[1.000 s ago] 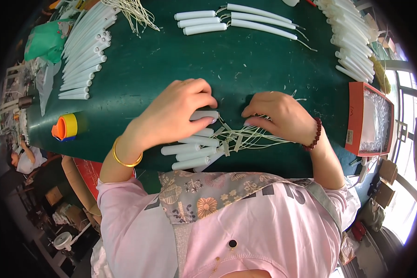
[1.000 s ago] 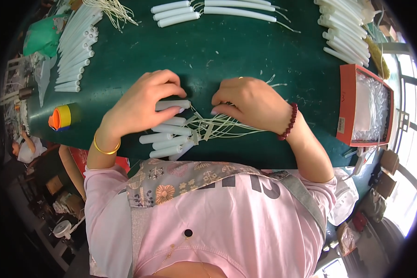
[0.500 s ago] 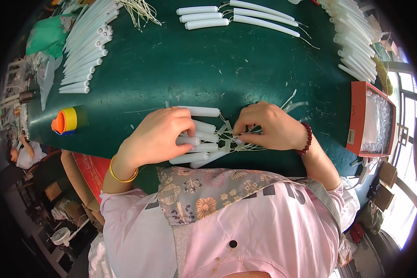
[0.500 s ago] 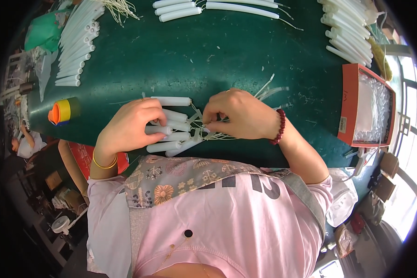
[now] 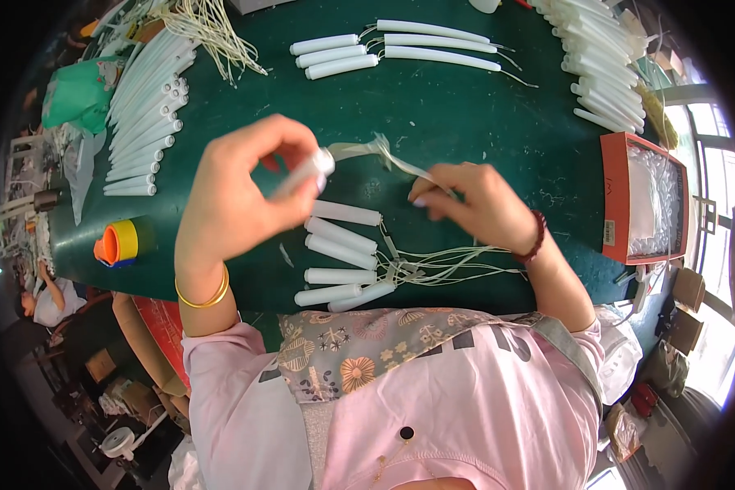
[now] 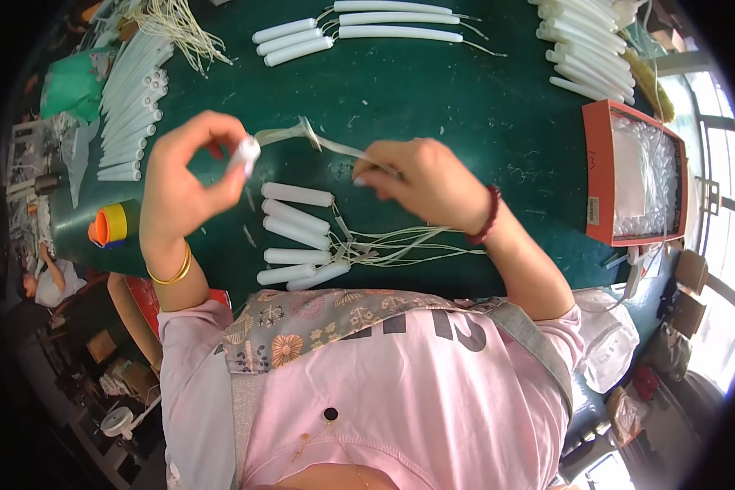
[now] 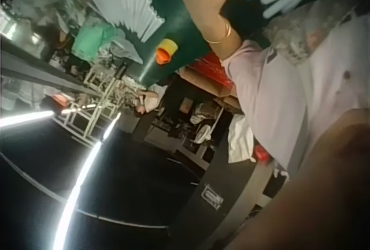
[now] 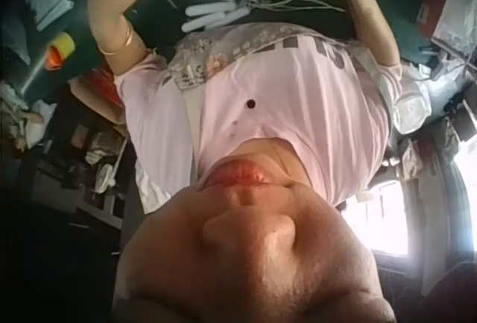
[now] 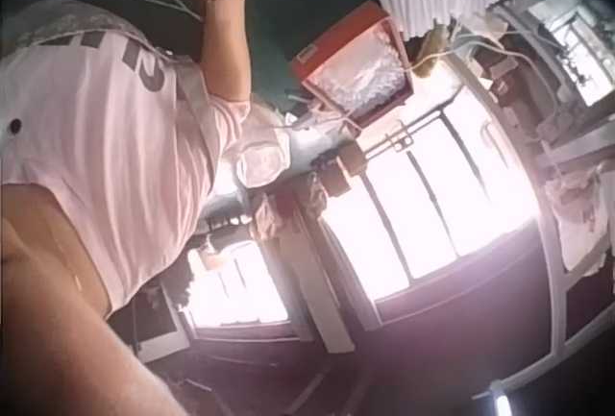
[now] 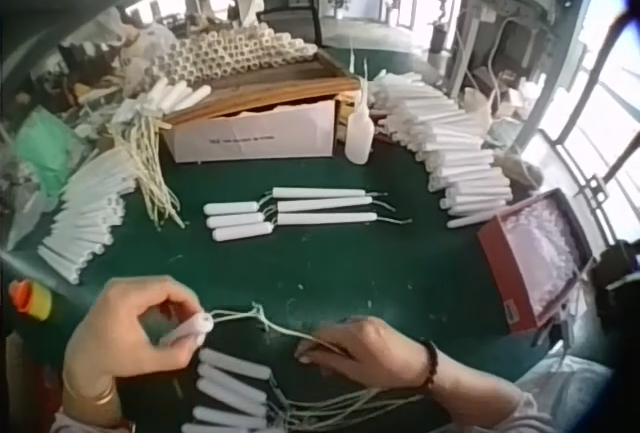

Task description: Assembling small components by inserting wires into plastic tubes at a workbench.

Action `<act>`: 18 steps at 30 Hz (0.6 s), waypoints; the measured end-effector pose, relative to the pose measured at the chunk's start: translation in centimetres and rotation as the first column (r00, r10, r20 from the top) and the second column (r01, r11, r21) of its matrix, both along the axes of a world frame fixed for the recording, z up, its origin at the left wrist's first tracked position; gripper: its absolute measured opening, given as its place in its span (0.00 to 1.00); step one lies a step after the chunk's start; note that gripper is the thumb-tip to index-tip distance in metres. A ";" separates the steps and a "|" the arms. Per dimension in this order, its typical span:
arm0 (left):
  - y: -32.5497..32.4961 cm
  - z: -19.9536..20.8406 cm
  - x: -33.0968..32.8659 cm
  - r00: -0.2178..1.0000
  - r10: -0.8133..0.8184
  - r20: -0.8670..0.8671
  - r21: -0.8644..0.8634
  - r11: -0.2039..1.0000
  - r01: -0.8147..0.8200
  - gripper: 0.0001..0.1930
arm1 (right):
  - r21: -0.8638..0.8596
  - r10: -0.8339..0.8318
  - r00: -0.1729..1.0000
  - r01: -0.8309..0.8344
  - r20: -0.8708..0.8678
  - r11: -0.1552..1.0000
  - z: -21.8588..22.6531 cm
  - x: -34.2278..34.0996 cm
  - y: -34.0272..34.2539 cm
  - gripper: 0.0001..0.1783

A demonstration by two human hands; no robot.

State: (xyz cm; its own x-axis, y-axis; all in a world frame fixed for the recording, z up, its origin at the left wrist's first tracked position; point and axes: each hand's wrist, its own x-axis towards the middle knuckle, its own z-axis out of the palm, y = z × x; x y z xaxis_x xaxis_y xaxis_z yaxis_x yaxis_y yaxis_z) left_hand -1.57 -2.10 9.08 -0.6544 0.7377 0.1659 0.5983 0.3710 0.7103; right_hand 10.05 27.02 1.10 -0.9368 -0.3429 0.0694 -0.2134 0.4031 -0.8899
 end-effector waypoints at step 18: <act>8.6 -8.5 -5.9 0.943 -0.119 -0.309 0.001 0.992 0.126 0.17 | 0.194 -0.463 0.886 0.452 0.016 0.871 -1.8 -2.6 6.9 0.18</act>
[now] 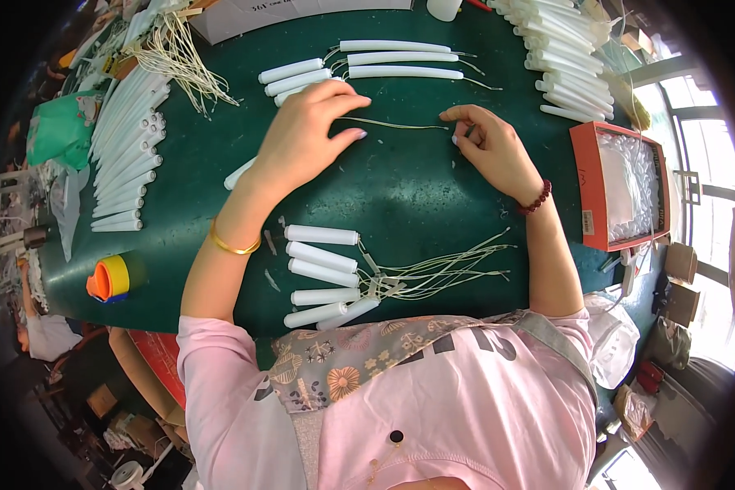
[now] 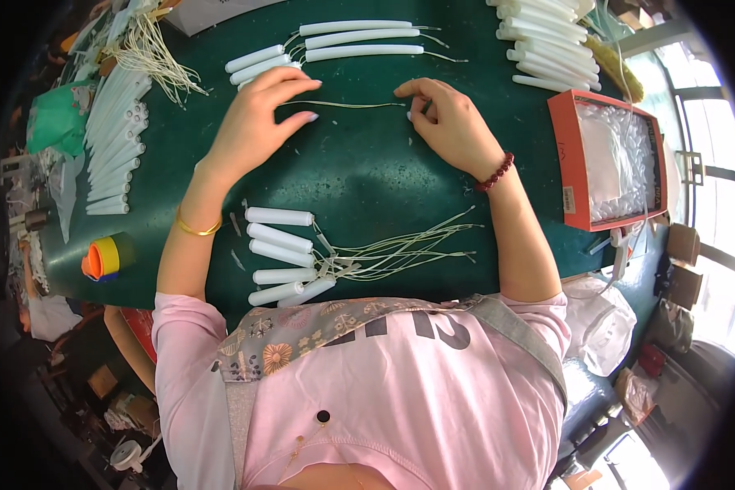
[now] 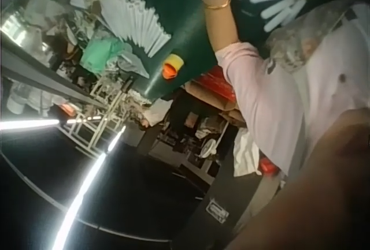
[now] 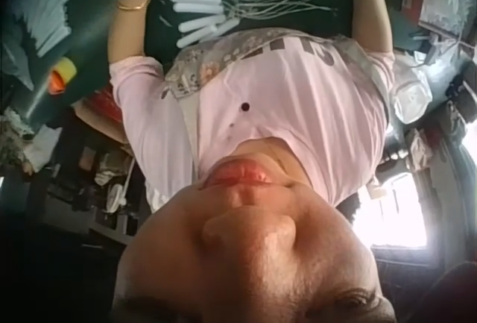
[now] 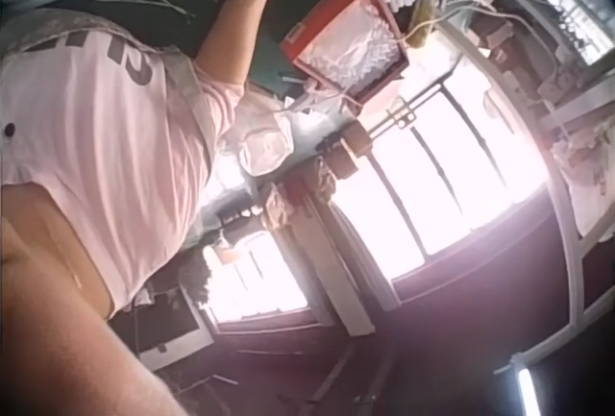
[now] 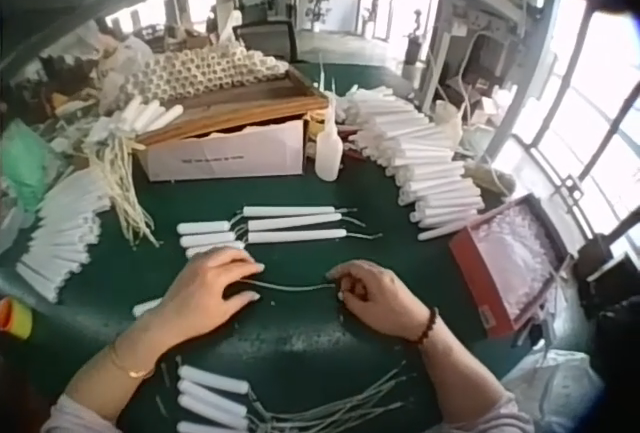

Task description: Assembling small components by inserting wires into plastic tubes at a workbench.

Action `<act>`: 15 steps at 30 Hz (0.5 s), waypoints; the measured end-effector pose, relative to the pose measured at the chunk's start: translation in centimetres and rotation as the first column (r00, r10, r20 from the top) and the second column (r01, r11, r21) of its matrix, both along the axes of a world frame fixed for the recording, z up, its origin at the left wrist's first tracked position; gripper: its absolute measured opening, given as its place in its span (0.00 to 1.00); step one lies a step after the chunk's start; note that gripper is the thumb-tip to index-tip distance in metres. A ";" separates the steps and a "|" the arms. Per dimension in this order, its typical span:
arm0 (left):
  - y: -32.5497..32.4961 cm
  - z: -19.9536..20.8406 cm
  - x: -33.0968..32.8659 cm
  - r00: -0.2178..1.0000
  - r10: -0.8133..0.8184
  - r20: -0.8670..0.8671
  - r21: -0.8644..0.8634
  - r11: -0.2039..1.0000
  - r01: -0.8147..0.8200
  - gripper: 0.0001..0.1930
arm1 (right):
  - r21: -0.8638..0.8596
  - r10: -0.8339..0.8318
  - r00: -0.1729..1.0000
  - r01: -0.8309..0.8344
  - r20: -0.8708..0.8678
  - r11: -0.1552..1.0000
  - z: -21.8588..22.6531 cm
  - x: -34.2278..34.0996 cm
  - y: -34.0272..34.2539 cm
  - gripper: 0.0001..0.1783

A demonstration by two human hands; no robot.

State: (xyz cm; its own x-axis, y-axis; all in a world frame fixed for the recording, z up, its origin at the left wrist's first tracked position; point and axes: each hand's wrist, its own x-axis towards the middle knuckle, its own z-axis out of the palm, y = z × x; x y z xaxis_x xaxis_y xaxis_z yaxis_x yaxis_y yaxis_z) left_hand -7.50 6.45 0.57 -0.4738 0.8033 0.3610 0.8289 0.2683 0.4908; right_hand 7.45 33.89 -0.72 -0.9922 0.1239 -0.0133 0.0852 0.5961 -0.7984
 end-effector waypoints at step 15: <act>2.6 -2.5 0.6 0.990 0.002 0.144 0.188 0.982 -0.029 0.03 | 0.888 -0.176 0.965 0.249 -0.193 0.387 2.4 0.9 11.0 0.12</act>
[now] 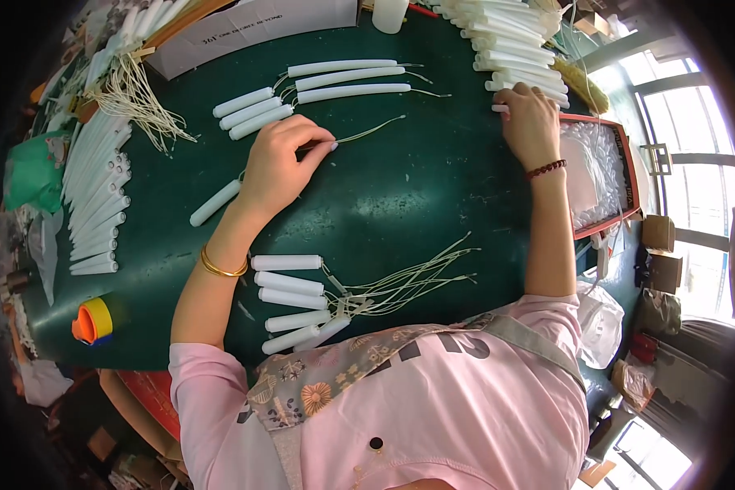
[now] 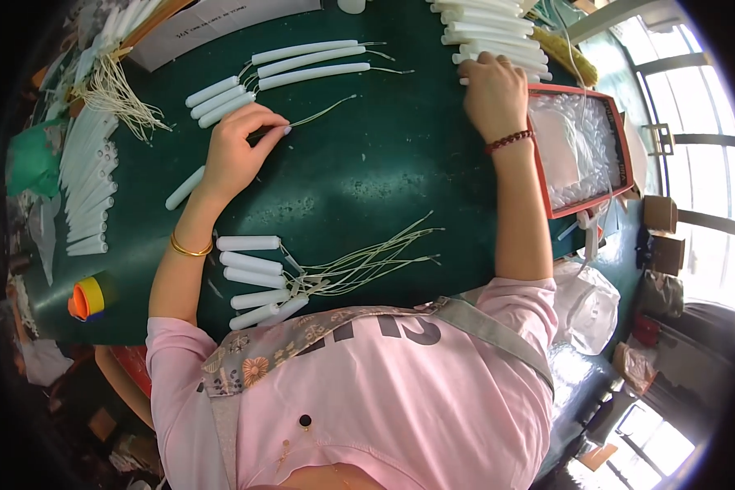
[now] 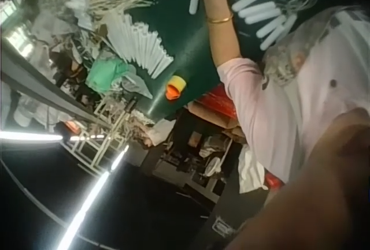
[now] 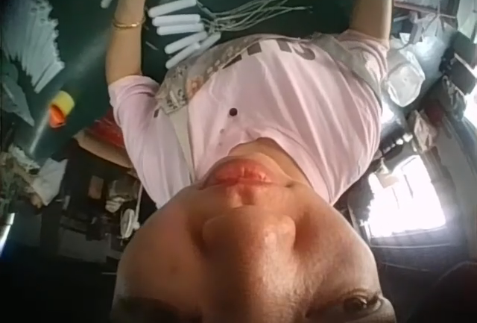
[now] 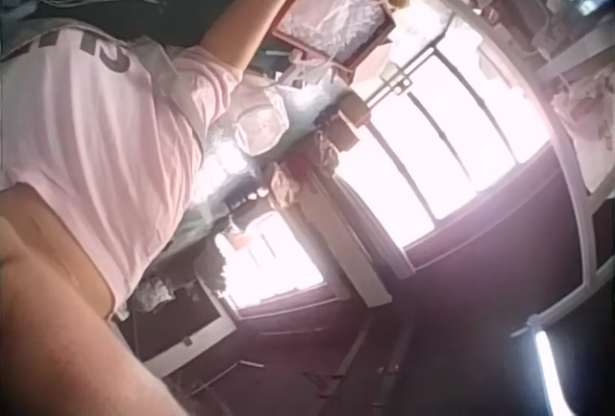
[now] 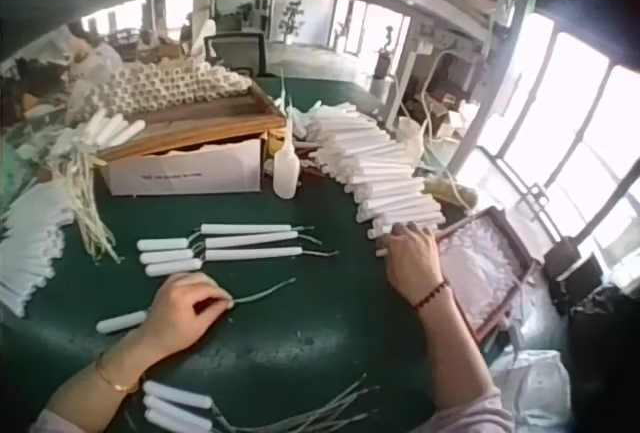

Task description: Assembling small components by inserting wires into plastic tubes at a workbench.

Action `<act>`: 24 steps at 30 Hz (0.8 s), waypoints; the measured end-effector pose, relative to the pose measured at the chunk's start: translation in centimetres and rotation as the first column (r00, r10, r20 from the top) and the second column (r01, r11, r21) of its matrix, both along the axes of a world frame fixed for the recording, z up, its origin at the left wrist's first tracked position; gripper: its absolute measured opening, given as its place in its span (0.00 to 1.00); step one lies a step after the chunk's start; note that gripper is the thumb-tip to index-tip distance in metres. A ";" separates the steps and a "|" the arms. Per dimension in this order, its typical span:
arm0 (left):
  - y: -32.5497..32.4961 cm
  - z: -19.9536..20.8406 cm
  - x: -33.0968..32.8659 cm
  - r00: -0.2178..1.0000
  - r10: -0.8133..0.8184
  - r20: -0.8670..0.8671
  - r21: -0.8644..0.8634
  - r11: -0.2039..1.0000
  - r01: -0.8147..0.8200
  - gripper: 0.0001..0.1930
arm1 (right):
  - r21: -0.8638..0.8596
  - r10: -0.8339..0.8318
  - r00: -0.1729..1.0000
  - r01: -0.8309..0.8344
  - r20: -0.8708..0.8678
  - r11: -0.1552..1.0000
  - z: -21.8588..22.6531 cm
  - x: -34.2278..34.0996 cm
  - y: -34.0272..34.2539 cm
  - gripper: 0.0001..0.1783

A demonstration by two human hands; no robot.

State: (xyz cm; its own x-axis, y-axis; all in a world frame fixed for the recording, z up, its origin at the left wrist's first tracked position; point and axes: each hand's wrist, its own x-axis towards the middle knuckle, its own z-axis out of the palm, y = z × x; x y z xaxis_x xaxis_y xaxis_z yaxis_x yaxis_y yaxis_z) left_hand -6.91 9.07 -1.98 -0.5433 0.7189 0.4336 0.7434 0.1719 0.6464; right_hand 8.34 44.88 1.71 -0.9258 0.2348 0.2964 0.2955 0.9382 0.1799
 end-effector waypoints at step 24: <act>0.0 0.3 0.3 0.998 0.013 0.068 0.079 0.997 -0.019 0.03 | -0.798 -0.400 0.763 -0.592 -0.508 -0.114 -2.1 -0.2 -3.6 0.18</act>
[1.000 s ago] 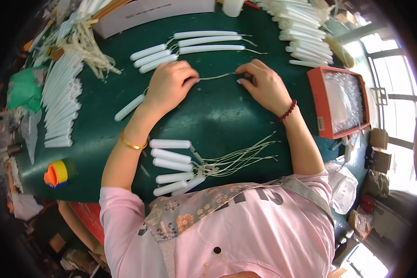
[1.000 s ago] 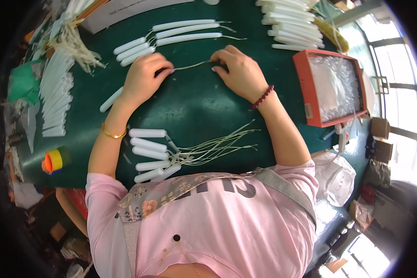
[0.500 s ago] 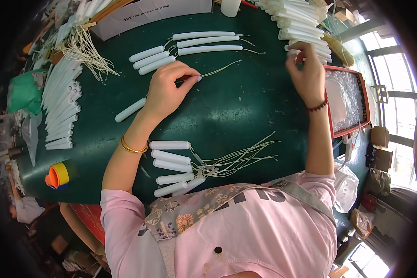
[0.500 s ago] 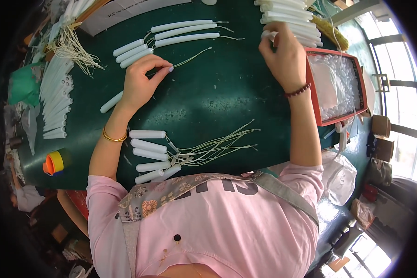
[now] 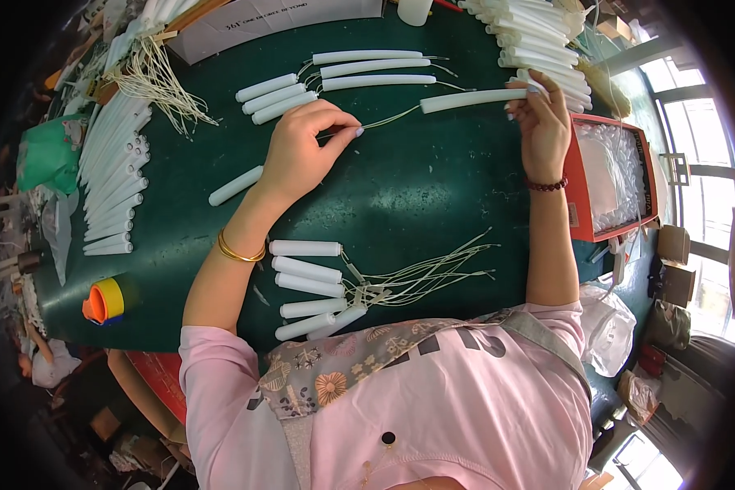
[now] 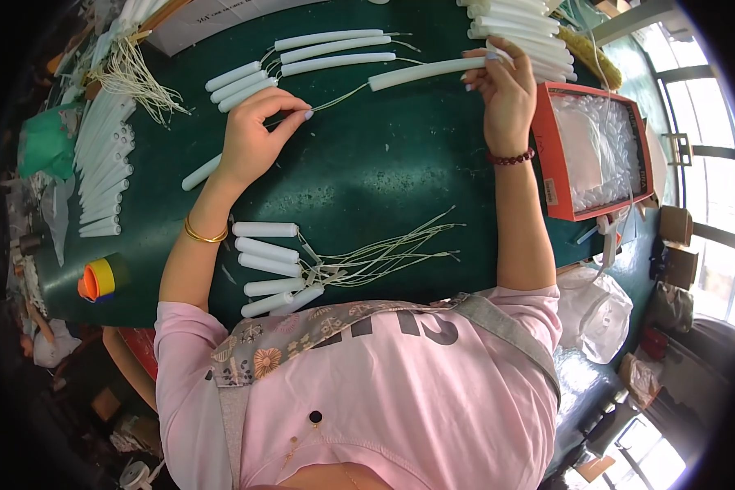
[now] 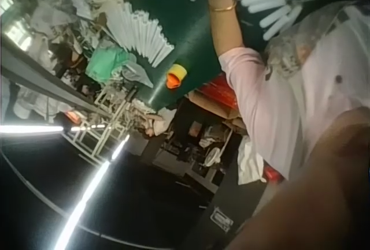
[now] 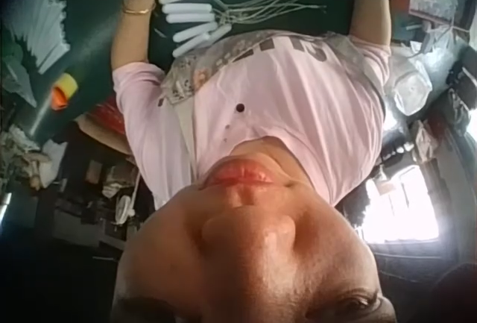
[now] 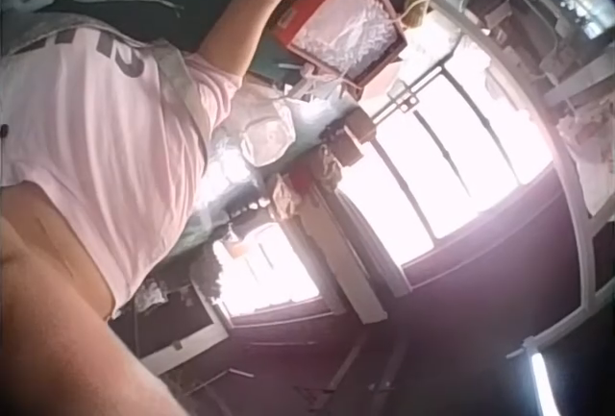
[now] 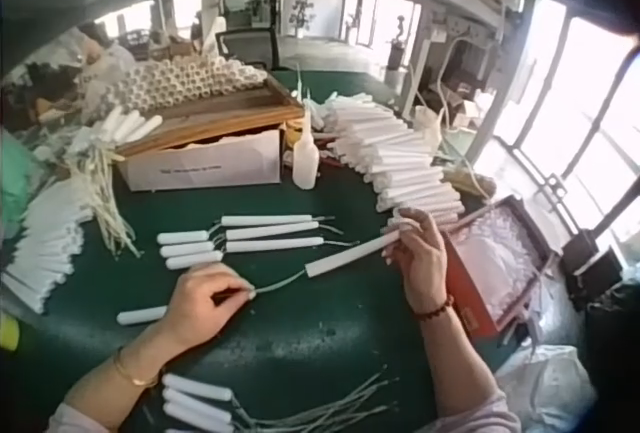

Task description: Assembling small components by inserting wires into plastic tubes at a workbench.

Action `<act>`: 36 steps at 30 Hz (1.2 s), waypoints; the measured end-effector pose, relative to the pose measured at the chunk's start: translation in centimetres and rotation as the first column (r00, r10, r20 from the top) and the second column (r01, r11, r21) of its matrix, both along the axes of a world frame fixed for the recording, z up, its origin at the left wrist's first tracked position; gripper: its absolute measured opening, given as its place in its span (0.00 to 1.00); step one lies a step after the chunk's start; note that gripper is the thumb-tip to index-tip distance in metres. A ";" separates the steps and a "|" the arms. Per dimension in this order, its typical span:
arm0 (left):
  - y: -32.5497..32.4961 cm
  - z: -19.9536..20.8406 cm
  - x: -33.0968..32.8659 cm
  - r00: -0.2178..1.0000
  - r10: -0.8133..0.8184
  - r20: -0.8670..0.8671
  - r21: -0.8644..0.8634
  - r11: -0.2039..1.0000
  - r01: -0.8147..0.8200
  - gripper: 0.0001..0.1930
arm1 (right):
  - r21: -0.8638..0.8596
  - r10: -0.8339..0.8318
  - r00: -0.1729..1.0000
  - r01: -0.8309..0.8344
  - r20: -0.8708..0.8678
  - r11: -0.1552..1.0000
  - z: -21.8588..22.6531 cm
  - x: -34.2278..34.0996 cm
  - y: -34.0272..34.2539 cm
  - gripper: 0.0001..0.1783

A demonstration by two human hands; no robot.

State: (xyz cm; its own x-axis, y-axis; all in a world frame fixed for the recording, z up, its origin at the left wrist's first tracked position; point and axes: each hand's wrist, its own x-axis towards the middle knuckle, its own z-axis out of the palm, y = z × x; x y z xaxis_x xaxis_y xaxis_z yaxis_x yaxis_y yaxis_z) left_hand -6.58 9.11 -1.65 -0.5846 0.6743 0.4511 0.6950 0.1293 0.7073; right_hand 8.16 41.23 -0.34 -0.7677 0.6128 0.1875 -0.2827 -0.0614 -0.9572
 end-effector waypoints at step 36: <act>-5.7 0.2 -0.6 0.991 0.103 0.079 -0.298 0.952 -0.075 0.07 | 0.327 0.301 0.818 -0.493 0.490 0.806 -2.5 -1.7 -6.6 0.13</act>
State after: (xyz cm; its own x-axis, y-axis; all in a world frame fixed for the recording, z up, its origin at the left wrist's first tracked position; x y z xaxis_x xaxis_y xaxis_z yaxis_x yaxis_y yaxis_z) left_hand -7.17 3.42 -1.41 -0.6784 0.7118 0.1821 0.6042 0.3994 0.6895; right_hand 6.49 34.68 -2.83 -0.9857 0.1669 -0.0241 0.0826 0.3530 -0.9320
